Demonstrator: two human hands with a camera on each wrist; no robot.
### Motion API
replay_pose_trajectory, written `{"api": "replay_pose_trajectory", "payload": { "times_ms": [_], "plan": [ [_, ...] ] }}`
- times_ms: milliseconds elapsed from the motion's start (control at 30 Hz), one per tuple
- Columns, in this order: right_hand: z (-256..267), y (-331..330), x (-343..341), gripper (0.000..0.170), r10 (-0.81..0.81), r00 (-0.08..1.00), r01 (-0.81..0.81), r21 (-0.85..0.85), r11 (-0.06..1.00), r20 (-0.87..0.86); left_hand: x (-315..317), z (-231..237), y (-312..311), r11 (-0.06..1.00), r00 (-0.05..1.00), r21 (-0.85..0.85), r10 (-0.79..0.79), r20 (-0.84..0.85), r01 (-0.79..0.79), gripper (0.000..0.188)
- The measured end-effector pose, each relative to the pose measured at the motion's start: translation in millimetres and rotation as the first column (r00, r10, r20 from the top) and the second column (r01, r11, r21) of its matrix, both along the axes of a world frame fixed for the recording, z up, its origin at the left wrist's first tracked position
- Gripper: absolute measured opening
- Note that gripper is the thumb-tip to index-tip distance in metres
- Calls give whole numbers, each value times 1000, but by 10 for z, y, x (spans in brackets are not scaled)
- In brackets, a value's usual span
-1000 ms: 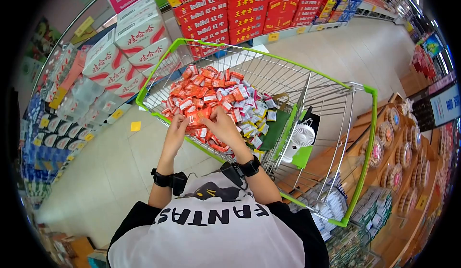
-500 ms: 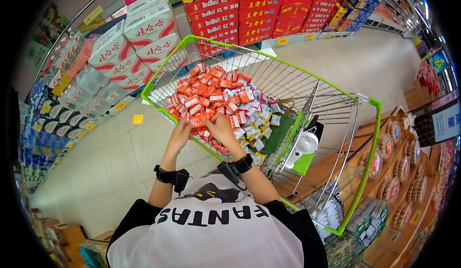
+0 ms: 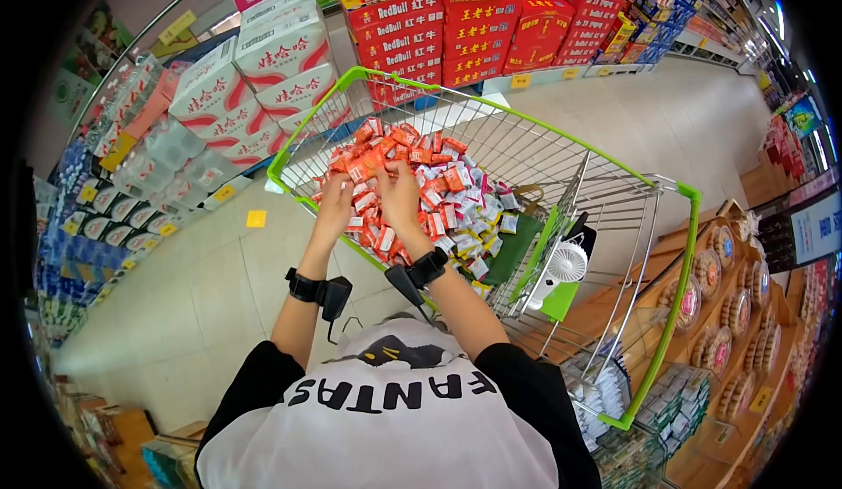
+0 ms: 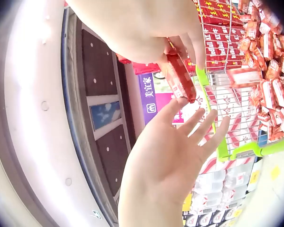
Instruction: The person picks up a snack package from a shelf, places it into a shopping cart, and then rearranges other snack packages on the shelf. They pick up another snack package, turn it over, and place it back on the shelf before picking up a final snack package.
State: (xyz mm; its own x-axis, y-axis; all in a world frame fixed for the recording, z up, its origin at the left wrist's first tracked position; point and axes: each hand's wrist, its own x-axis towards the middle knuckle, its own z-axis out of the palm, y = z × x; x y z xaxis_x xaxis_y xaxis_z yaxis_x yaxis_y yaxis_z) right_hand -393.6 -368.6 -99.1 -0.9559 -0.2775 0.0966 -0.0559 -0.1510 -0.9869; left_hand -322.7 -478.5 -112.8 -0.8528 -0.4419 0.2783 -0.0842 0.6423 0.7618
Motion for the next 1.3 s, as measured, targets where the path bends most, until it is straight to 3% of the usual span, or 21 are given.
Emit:
{"api": "replay_pose_trajectory", "payload": {
  "times_ms": [67,133,167,200,267,400,500,567,667,800,867,1000,1067,1100,1200,1300],
  "plan": [
    [-142,64,-17,20,-1,999,1,18,1000,38,70,-63,121,994,997,81,77,-31,-74,22],
    [-343,151,-47,19,51,983,-3,260,966,-178,144,-92,184,971,996,233,29,88,-49,21],
    [-392,200,-36,20,93,996,-89,277,957,-1,189,-92,231,945,987,321,4,158,-55,25],
    [-423,234,-25,20,93,996,-89,278,956,-2,236,-71,255,945,988,323,4,157,-55,25],
    [-530,291,-17,24,146,988,-150,444,884,43,310,-40,296,967,939,253,-66,338,-23,29],
    [-641,366,15,25,149,989,-137,459,878,11,367,-207,276,973,913,230,-121,391,30,30],
    [-498,422,64,25,194,981,-152,568,809,-13,381,-173,295,956,892,291,-167,420,42,31],
    [-334,442,111,24,252,964,-116,713,691,-88,371,-229,284,955,899,293,-160,408,38,31],
    [-268,415,132,23,246,955,-39,755,655,-164,316,-282,264,941,931,338,-104,351,-23,29],
    [13,259,9,27,231,957,-33,727,686,-175,175,180,211,936,950,348,-153,273,51,35],
    [71,176,-61,37,167,862,84,460,884,-478,82,326,245,831,999,556,47,-23,-26,41],
    [66,158,-103,43,138,811,166,450,877,-569,52,490,196,775,998,629,30,59,-60,45],
    [20,258,-28,41,231,934,-58,521,852,-273,77,325,128,855,931,512,-253,263,87,42],
    [-101,285,-18,39,226,928,-45,513,857,-297,114,346,183,858,911,503,-285,298,104,39],
    [-336,387,23,36,279,874,18,602,798,-397,160,100,208,845,870,500,-381,313,190,37],
    [-358,450,60,31,295,911,-70,598,798,-287,220,111,319,815,865,532,-422,271,231,33]
  ]
}}
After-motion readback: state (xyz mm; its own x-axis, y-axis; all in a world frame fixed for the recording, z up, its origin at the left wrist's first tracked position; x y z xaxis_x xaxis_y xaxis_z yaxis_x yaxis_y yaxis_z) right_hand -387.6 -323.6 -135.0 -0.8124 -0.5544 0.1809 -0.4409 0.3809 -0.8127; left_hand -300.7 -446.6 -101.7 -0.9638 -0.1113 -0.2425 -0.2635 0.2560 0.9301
